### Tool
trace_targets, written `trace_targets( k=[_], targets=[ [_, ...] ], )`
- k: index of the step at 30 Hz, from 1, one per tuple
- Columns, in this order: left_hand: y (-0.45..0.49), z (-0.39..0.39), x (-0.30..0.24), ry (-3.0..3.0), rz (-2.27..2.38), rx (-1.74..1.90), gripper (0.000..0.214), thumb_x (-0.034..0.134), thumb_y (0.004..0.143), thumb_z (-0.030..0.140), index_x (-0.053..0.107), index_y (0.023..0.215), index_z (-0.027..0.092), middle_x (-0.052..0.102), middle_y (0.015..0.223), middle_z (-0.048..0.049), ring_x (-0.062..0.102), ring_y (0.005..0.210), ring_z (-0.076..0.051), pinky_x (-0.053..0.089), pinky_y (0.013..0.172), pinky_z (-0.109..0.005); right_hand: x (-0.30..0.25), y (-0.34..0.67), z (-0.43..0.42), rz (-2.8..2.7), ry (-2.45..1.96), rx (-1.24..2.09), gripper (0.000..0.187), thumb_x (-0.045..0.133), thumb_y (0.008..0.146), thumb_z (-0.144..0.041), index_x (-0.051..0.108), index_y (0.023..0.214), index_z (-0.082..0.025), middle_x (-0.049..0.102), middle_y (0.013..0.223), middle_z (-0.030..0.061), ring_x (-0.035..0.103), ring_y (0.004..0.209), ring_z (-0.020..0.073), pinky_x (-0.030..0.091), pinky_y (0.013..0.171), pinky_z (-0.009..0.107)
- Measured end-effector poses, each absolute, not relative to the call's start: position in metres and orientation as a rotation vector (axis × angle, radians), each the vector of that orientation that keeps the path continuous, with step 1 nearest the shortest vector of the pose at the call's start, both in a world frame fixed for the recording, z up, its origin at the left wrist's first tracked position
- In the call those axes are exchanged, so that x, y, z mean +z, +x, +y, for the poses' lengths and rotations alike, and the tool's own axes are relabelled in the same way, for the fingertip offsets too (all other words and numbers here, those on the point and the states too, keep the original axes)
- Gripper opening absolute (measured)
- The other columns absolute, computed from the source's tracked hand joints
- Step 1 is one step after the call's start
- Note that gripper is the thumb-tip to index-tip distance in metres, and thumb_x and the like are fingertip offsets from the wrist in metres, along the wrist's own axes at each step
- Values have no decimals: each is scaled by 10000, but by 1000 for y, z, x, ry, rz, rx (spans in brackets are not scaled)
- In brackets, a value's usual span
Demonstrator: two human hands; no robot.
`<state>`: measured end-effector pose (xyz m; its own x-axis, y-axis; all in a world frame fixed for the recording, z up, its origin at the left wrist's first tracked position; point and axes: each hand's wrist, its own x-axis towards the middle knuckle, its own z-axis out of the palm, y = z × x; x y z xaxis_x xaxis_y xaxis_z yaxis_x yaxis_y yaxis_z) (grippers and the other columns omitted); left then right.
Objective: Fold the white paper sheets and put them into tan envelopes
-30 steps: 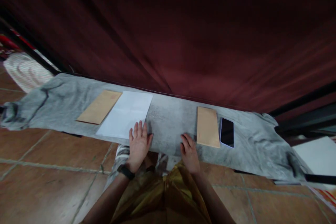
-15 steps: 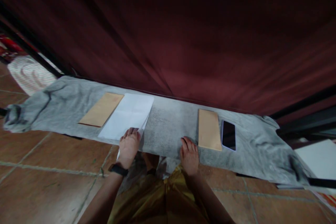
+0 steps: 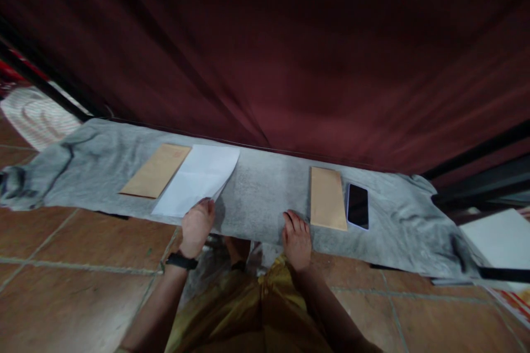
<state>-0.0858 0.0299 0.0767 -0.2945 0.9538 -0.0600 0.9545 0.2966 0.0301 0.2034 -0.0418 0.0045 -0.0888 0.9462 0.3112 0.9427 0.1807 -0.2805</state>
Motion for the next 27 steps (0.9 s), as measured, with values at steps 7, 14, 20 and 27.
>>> trace_targets(
  k=[7,14,20,27],
  targets=[
    [-106,41,80,1595,2406,202,437,392,1027,428,736,1123,175,784,1013,-147,717,887,-242,459,706,-292,2,203,-41,-2029,-1767,4,454,461,970,-113,564,1406,-183,611,1419,126,565,1257,285,403,1065,450],
    [-111,41,72,1684,2441,289,378,446,989,352,733,1119,145,778,938,-160,734,885,-269,490,729,-303,1,203,-41,-2019,-1752,-22,467,455,962,-110,559,1410,-192,617,1409,121,573,1235,281,407,1053,454],
    [-106,34,75,1844,2445,474,400,393,1016,323,712,1153,123,774,1017,-177,736,935,-290,524,784,-346,1,204,-41,-2027,-1763,-12,461,460,965,-114,560,1407,-198,620,1405,118,572,1242,277,406,1059,450],
    [-50,13,86,2472,1972,637,365,432,990,200,653,1277,154,742,1186,-138,687,1086,-275,518,960,-402,-2,204,-41,-2013,-1730,-11,465,463,963,-113,562,1411,-190,613,1408,124,553,1277,270,409,1079,450]
  ],
)
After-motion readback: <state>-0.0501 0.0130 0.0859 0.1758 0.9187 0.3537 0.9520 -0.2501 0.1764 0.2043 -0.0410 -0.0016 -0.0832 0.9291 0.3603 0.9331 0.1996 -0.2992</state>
